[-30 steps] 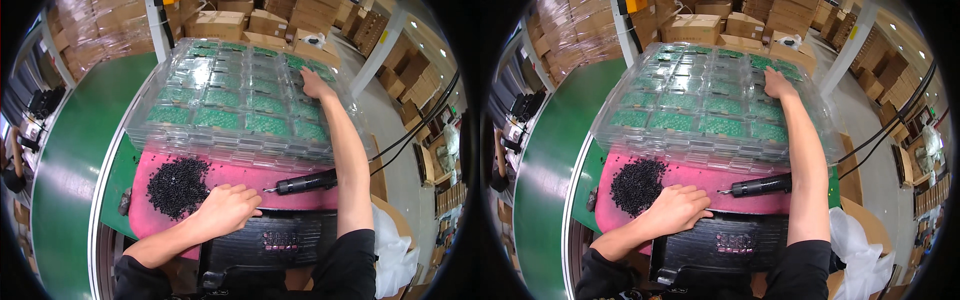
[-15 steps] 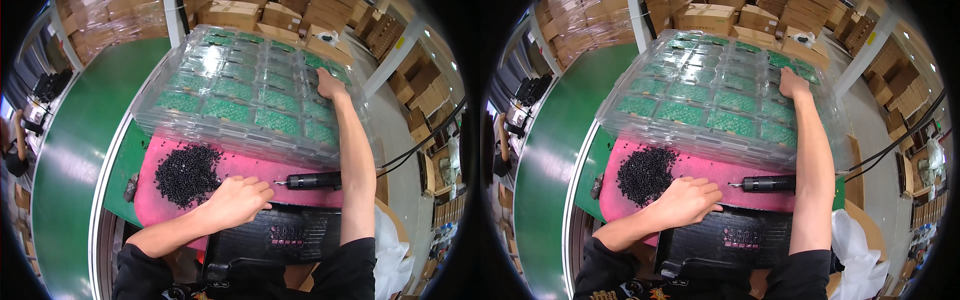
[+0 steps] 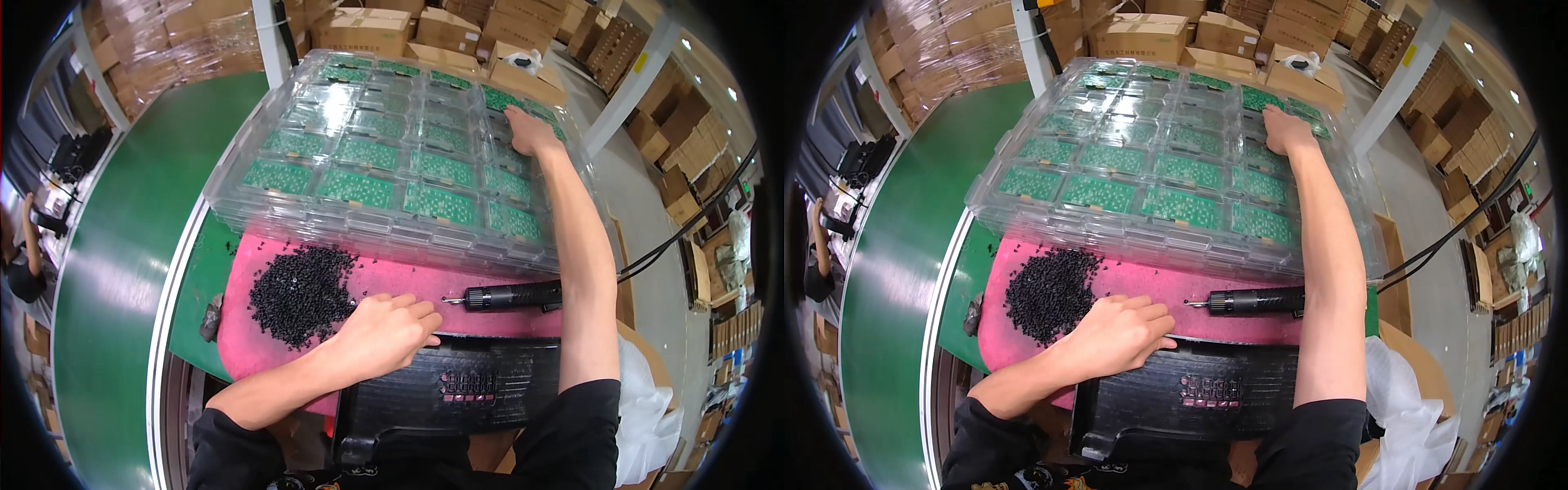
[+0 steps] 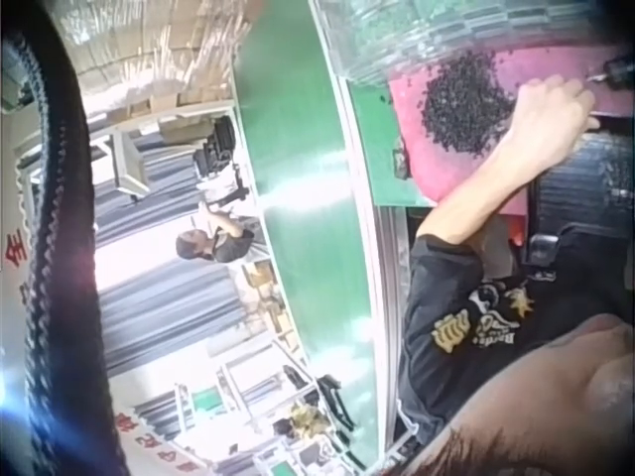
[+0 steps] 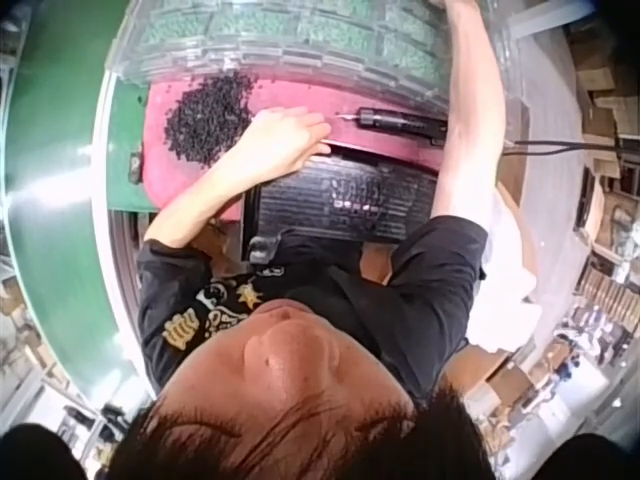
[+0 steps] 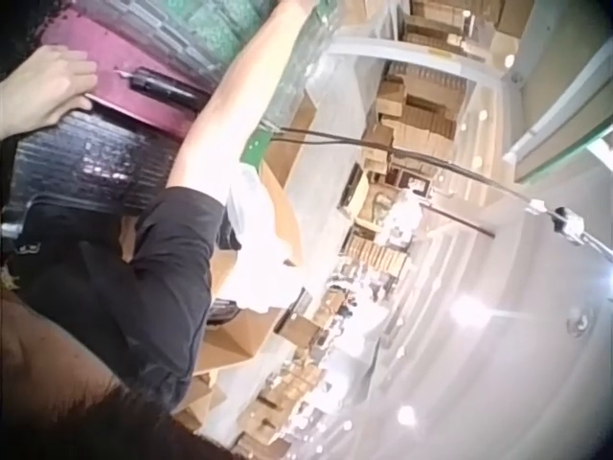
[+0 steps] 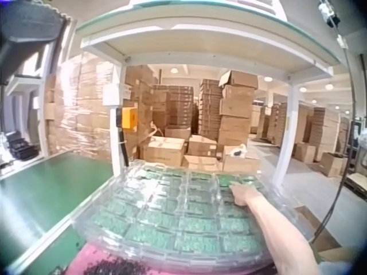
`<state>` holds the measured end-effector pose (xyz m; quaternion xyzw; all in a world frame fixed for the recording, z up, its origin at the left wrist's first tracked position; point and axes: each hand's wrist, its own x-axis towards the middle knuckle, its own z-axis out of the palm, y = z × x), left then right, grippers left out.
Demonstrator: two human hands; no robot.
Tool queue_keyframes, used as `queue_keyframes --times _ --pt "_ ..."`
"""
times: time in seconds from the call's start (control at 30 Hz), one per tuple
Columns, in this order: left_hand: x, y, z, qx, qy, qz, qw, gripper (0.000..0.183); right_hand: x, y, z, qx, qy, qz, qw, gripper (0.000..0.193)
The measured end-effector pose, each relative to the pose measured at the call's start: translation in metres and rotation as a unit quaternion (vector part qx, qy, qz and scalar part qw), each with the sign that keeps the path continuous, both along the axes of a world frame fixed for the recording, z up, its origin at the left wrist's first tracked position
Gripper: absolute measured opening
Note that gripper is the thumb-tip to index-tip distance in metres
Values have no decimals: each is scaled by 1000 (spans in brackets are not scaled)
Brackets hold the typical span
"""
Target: Secure a circuit board into a plastic housing using an electric screwdriver and screws.
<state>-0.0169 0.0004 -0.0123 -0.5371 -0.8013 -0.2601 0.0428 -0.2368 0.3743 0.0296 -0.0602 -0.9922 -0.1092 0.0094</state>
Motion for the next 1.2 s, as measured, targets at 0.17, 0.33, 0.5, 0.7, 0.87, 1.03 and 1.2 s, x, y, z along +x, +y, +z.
queue_keyframes --times 0.17,0.33,0.5,0.7,0.87,1.03,1.2 --pt "-3 0 -1 -14 -14 2 1000 22 -6 -3 -1 -9 6 2 1000 57" --pt "-6 -4 1 -29 -19 7 999 22 -14 -14 15 -39 83 -29 995 55" --pt "-1 2 5 -39 -20 -4 999 21 -37 22 -11 -16 166 48 985 66" --pt "-1 -2 2 -26 -20 -12 999 21 -36 10 -18 -22 168 45 985 77" --pt "2 1 4 -38 -21 -15 999 22 2 7 1 -178 256 128 942 69" --pt "-2 -7 18 49 -43 45 997 22 124 -92 58 -560 127 173 800 50" --pt "0 -4 34 301 19 118 946 58 253 -142 67 -659 -139 157 722 45"
